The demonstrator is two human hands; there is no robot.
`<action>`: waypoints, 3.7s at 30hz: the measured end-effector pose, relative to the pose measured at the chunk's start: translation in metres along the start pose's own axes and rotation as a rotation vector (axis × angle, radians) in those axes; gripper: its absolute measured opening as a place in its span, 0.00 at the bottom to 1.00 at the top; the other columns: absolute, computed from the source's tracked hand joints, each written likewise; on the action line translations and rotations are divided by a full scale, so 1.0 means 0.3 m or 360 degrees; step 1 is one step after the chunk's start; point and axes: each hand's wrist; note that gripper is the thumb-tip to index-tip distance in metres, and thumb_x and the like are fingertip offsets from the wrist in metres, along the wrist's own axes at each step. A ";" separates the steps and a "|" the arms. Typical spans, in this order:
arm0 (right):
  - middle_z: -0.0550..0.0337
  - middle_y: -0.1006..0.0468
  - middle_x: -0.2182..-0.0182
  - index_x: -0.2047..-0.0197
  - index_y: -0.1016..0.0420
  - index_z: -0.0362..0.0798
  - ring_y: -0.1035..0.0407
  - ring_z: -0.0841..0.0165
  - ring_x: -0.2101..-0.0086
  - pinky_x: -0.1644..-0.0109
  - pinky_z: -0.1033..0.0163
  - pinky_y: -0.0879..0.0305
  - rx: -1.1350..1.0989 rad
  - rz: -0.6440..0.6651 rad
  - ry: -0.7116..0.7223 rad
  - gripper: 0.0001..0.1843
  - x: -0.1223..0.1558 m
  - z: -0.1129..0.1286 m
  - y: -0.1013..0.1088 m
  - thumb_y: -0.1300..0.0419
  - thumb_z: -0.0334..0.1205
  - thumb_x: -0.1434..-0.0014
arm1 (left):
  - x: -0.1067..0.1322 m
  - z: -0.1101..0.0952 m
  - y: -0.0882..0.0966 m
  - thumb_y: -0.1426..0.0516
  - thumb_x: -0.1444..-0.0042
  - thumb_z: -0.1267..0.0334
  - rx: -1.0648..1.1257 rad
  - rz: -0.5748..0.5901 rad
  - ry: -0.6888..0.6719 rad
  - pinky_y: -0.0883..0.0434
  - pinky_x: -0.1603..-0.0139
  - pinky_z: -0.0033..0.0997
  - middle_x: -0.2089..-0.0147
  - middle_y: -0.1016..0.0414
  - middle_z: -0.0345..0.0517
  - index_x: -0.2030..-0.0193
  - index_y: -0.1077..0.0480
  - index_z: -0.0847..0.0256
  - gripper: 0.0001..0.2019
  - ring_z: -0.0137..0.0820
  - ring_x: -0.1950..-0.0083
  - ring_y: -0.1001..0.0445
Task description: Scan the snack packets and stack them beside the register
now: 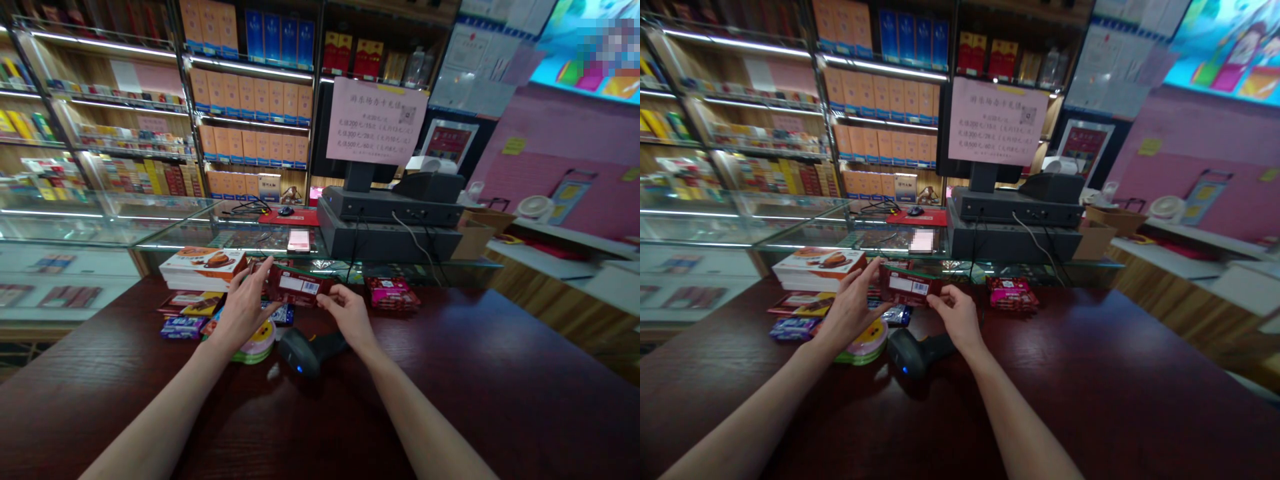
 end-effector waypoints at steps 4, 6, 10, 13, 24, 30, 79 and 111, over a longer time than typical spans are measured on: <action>0.61 0.19 0.73 0.71 0.27 0.50 0.27 0.66 0.71 0.63 0.64 0.34 0.0061 -0.0041 0.0016 0.16 0.003 0.006 0.002 0.34 0.54 0.45 | -0.001 -0.002 0.005 0.39 0.39 0.57 0.0010 0.0094 0.0082 0.32 0.39 0.51 0.47 0.22 0.54 0.24 0.61 0.57 0.44 0.43 0.46 0.23; 0.61 0.19 0.73 0.70 0.26 0.49 0.26 0.65 0.70 0.63 0.63 0.34 0.0111 -0.0077 0.0014 0.16 0.004 0.007 0.005 0.34 0.54 0.45 | 0.001 -0.001 0.003 0.39 0.39 0.57 0.0105 0.0170 0.0125 0.30 0.42 0.48 0.48 0.22 0.53 0.24 0.62 0.55 0.45 0.42 0.48 0.22; 0.60 0.18 0.72 0.68 0.24 0.49 0.26 0.64 0.70 0.63 0.63 0.33 0.0174 -0.0172 -0.0001 0.17 0.003 0.003 0.011 0.34 0.55 0.46 | 0.009 0.000 -0.006 0.41 0.38 0.60 0.0365 0.0287 0.0219 0.27 0.43 0.43 0.42 0.25 0.52 0.23 0.63 0.52 0.43 0.40 0.45 0.22; 0.59 0.18 0.72 0.68 0.23 0.49 0.26 0.64 0.70 0.64 0.62 0.33 0.0199 -0.0228 0.0011 0.16 0.002 -0.002 0.013 0.33 0.54 0.46 | 0.009 -0.007 -0.006 0.43 0.36 0.61 0.0485 0.0279 0.0220 0.30 0.37 0.44 0.31 0.34 0.54 0.24 0.63 0.50 0.41 0.41 0.36 0.28; 0.54 0.14 0.62 0.60 0.18 0.49 0.19 0.58 0.59 0.51 0.55 0.25 -0.0076 -0.0210 0.0088 0.12 -0.008 -0.022 0.021 0.34 0.45 0.46 | 0.004 -0.006 0.003 0.47 0.39 0.68 0.0693 0.0238 0.0271 0.30 0.35 0.41 0.36 0.26 0.48 0.31 0.41 0.54 0.28 0.36 0.36 0.27; 0.56 0.14 0.57 0.55 0.19 0.51 0.20 0.59 0.55 0.46 0.53 0.25 0.0054 -0.0181 0.0190 0.13 -0.005 -0.020 0.030 0.37 0.41 0.43 | 0.013 0.024 -0.005 0.46 0.44 0.72 0.0667 0.0275 0.0206 0.28 0.36 0.39 0.36 0.26 0.45 0.32 0.39 0.55 0.32 0.35 0.38 0.25; 0.52 0.37 0.32 0.29 0.43 0.58 0.42 0.58 0.32 0.28 0.48 0.45 0.0738 0.0161 0.0789 0.38 -0.001 -0.015 0.089 0.35 0.40 0.39 | 0.015 0.047 0.013 0.44 0.34 0.59 0.0386 0.0378 -0.0179 0.36 0.28 0.49 0.26 0.43 0.53 0.24 0.58 0.50 0.37 0.41 0.26 0.41; 0.47 0.25 0.40 0.32 0.38 0.46 0.45 0.50 0.32 0.28 0.28 0.66 0.1521 -0.0022 0.1181 0.31 -0.009 0.045 0.132 0.38 0.40 0.36 | -0.056 -0.039 0.039 0.42 0.35 0.62 -0.0161 0.0182 -0.0452 0.72 0.26 0.69 0.28 0.37 0.53 0.28 0.44 0.49 0.30 0.42 0.32 0.32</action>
Point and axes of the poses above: each hand's wrist, its own x-axis away from the middle knuckle, its own y-axis out of the back of the hand, z = x × y
